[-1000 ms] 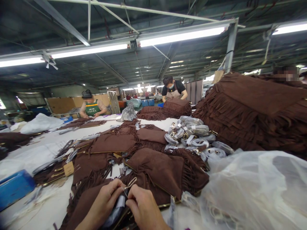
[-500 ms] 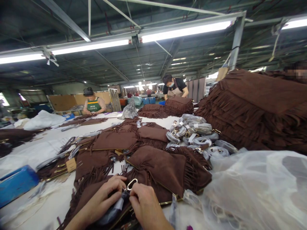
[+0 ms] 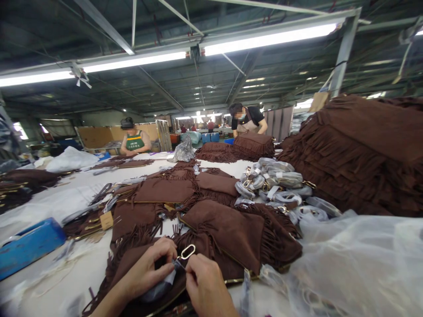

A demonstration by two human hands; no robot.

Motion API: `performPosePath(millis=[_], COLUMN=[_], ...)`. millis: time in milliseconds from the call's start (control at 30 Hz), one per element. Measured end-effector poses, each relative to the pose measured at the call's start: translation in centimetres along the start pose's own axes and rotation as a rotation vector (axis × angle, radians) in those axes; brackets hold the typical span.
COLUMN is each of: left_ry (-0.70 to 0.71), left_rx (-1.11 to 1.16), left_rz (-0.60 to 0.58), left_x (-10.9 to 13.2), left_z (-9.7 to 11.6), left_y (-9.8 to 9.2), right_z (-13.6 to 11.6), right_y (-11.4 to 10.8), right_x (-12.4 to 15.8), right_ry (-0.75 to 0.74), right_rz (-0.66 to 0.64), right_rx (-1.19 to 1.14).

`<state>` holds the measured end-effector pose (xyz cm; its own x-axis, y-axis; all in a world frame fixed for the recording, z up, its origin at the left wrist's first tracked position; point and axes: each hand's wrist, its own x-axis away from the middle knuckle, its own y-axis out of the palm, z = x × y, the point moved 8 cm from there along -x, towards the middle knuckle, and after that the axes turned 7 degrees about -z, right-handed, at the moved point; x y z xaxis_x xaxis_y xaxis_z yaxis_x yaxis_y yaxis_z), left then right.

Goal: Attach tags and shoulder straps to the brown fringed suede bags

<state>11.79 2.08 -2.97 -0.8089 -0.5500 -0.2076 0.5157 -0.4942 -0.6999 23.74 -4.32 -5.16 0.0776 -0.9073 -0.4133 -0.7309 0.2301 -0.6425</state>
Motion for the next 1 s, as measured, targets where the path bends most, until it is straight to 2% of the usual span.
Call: performPosePath(millis=[300,567,733,900,1000], left_ry=[0.008,-0.127,-0.097,-0.117,-0.109], left_rx=[-0.008,0.061,-0.048,-0.093,-0.136], left_rz=[0.003,0.017,-0.045,-0.038,-0.006], left_x=[0.1,-0.1,-0.6,-0.8,-0.9], left_z=[-0.1,-1.2,-0.6,-0.3,0.0], left_y=[0.1,0.1,0.7,1.0,0.9], right_z=[-0.4,-0.6,-0.6,-0.6,-0.4], right_y=[0.1,0.4,0.9,0.9,0.3], right_x=[0.2,-0.1,-0.4,-0.3,-0.4], right_ry=[-0.006,-0.036,-0.036,-0.017,0.033], right_rz=[0.044,0.021,0.002,0.003,0.033], right_rx=[0.137,0.052,0.051,0.052,-0.069])
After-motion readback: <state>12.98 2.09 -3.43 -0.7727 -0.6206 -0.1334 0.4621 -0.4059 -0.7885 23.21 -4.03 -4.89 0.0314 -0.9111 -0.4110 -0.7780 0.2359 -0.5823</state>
